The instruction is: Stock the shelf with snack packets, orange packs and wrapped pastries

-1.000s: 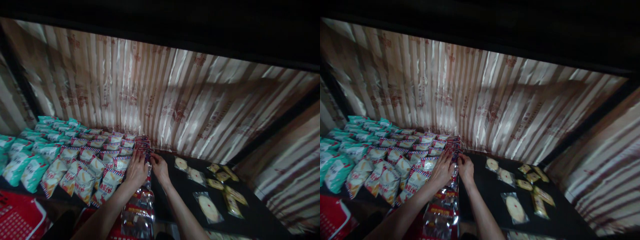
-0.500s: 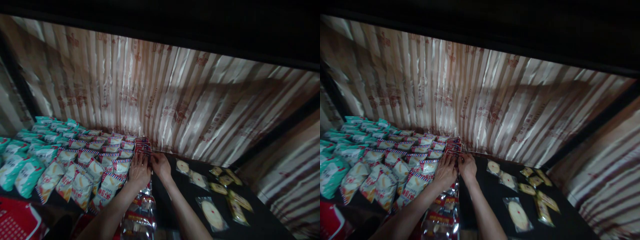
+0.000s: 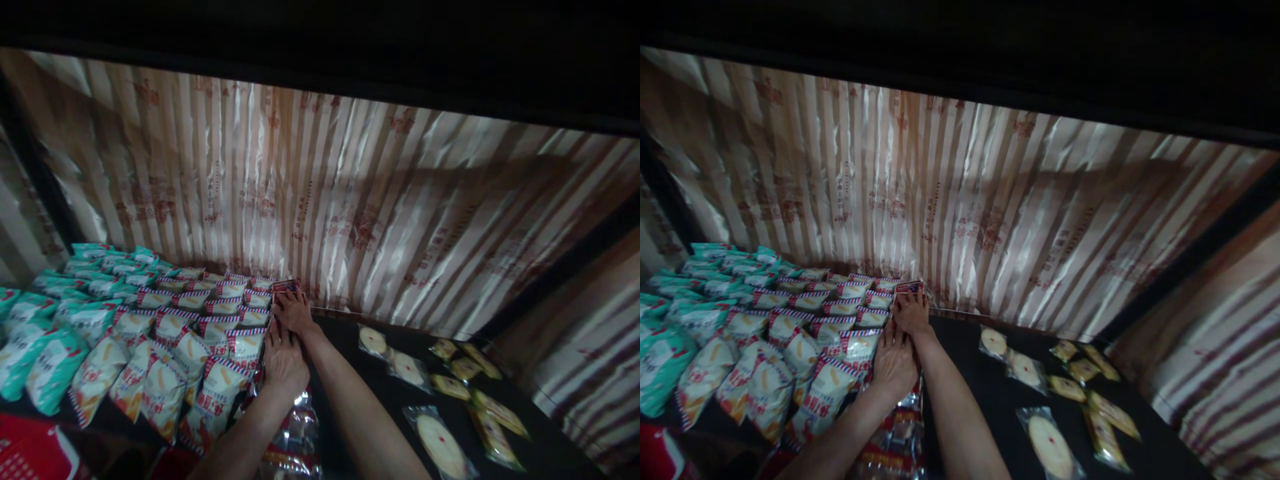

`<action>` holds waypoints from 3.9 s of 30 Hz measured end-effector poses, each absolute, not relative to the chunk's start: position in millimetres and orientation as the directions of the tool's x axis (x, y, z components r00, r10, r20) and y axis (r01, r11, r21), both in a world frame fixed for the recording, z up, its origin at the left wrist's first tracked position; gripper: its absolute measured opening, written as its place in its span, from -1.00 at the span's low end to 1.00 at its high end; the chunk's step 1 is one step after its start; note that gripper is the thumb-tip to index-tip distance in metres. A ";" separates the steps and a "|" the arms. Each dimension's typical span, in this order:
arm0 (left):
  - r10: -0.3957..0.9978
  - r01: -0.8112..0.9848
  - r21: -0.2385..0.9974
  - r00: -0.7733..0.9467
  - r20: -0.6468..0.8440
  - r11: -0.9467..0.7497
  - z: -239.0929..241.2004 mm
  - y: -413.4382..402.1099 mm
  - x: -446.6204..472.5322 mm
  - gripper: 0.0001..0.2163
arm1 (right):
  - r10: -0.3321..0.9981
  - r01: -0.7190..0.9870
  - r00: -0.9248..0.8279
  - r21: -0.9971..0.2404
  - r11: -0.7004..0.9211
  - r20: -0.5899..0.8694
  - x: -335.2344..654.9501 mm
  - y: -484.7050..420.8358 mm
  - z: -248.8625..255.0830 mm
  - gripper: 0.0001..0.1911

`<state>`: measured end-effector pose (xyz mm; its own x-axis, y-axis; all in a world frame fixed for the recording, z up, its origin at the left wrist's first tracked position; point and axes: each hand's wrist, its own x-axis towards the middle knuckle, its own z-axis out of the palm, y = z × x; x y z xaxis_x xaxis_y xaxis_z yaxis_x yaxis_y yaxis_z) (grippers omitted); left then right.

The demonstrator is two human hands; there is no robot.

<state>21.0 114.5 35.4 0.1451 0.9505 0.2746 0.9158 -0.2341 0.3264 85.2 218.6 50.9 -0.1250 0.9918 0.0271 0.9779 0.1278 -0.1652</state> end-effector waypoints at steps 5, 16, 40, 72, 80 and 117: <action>0.964 0.916 0.340 0.138 0.227 -0.211 36.8 111.3 21.4 -0.54 | 0.995 0.980 -0.094 -0.177 0.086 -0.037 84.9 226.6 47.9 -0.44; 0.959 0.917 0.330 0.145 0.244 -0.222 25.9 106.4 17.9 -0.53 | 0.998 0.981 -0.037 -0.192 0.026 -0.054 80.2 220.9 38.9 -0.46; 0.967 0.911 0.357 0.137 0.215 -0.208 23.1 105.2 16.4 -0.53 | 0.986 0.992 -0.017 -0.125 -0.003 -0.163 73.8 219.8 44.6 -0.42; 0.977 0.915 0.377 0.071 0.202 -0.144 18.4 108.6 19.8 -0.50 | 0.995 0.998 -0.023 -0.065 0.017 -0.097 73.4 226.1 34.3 -0.49; 0.972 0.887 0.445 0.015 0.236 -0.122 21.8 107.2 18.6 -0.55 | 0.996 0.990 -0.028 -0.137 0.017 -0.081 71.7 225.5 40.6 -0.50; 0.831 0.771 0.474 0.125 0.542 -0.425 36.4 20.4 1.8 -0.68 | 0.801 0.558 0.399 -0.811 0.174 0.446 130.6 86.2 48.4 -0.52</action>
